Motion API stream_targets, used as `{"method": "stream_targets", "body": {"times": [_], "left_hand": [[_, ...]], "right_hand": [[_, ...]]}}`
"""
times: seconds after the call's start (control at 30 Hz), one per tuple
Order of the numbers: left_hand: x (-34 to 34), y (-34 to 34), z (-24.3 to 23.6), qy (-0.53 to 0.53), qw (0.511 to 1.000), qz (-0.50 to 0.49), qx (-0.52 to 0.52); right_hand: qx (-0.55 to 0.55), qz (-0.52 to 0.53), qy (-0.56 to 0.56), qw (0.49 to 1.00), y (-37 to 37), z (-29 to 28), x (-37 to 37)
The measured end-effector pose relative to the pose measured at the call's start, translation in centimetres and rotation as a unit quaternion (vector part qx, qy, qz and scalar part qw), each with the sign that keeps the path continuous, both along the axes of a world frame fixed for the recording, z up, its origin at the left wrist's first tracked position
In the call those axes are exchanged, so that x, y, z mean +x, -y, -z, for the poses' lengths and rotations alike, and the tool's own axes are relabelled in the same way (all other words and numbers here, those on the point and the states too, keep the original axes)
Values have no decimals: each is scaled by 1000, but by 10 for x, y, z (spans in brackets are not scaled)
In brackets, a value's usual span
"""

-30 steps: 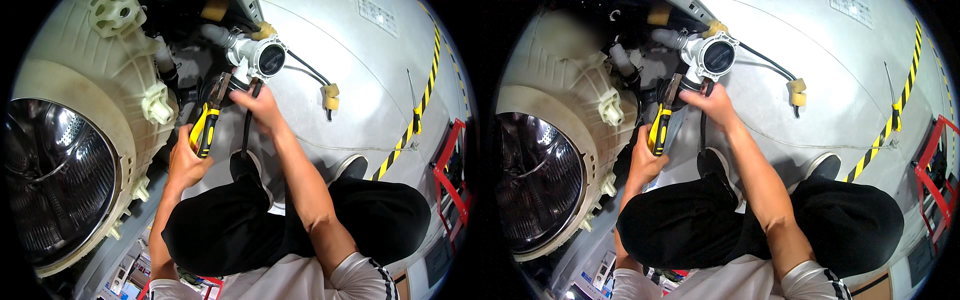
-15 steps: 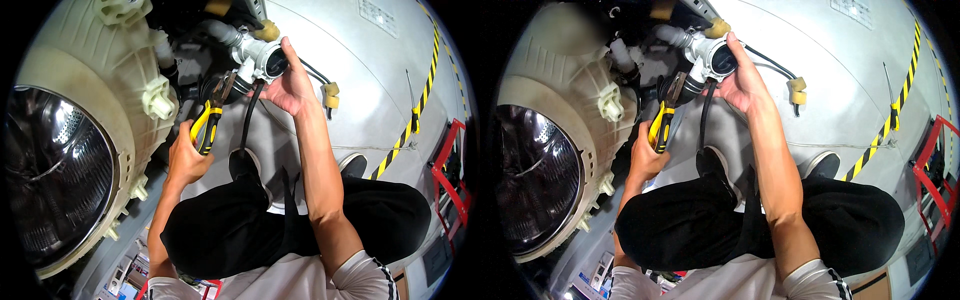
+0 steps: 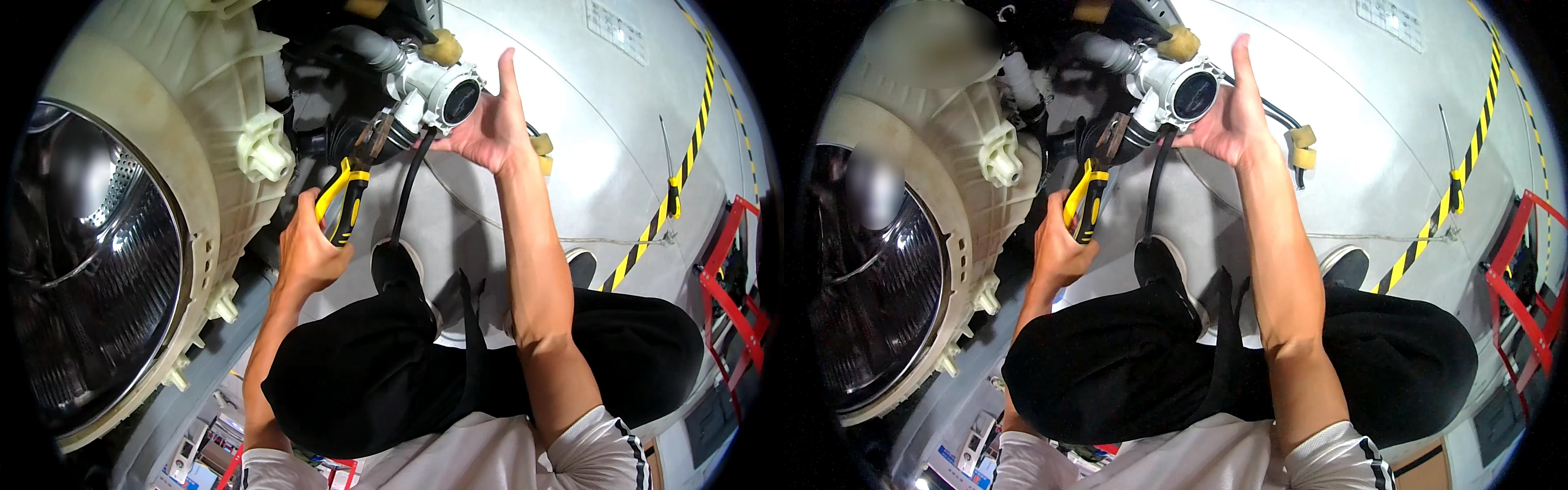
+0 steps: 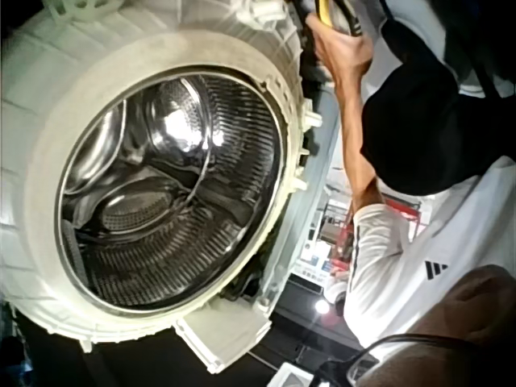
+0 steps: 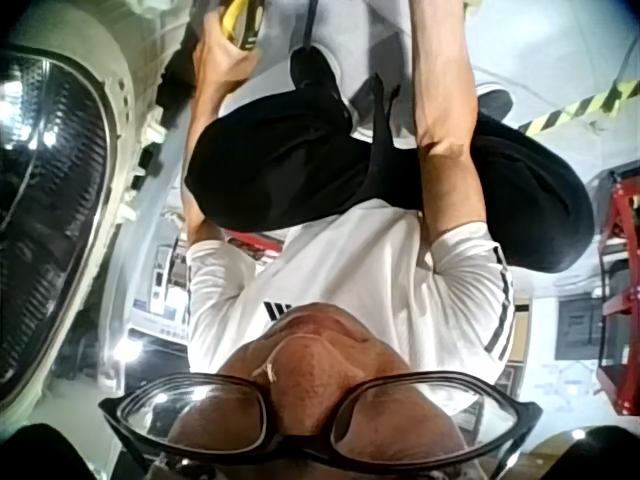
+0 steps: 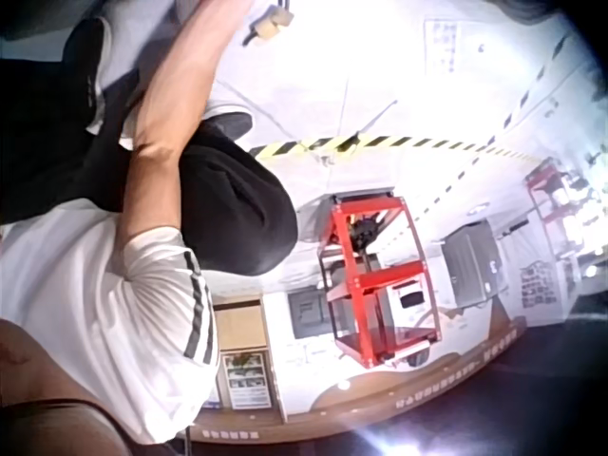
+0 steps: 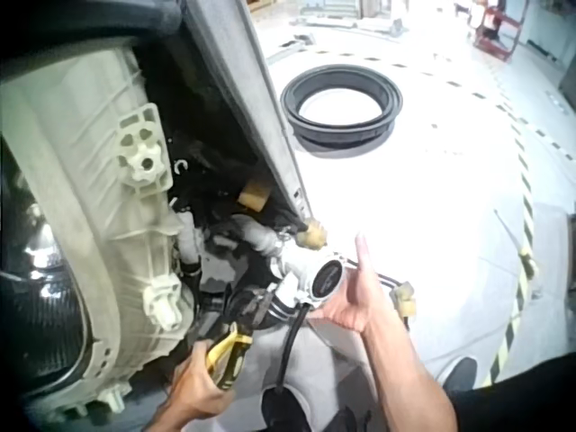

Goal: The person picks up a large black gasket from the floor, holds it while looking at a washing machine with its front panel removed, then puts it down and uses a pair of pliers and a screwdriver to detach a pump or filter assembly from the bottom of the machine's drum.

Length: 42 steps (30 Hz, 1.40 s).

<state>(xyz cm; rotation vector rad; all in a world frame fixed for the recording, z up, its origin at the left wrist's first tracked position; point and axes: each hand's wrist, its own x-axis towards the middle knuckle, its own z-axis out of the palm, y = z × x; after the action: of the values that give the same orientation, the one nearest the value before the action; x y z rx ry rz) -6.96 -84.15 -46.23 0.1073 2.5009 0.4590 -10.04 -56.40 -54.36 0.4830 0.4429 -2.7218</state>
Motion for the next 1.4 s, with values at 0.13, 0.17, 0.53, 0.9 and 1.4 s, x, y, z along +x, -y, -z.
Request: {"method": "stream_targets", "body": {"times": [0.13, 0.17, 0.53, 0.9, 1.4], "left_hand": [[0, 2, 2, -6, 1000, 8, -7], [0, 2, 2, -10, 1000, 12, -6], [1, -1, 5, 4, 1000, -3, 4], [14, 11, 15, -11, 993, -40, 109], [33, 4, 44, -116, 975, -47, 184]], "right_hand": [[140, -20, 49, 989, 3, -10, -12], [110, -12, 47, 993, 2, -10, -11], [190, 73, 92, 975, 22, -15, -14], [186, 146, 88, 968, 43, -29, -14], [228, 125, 78, 962, 50, -33, -11]]}}
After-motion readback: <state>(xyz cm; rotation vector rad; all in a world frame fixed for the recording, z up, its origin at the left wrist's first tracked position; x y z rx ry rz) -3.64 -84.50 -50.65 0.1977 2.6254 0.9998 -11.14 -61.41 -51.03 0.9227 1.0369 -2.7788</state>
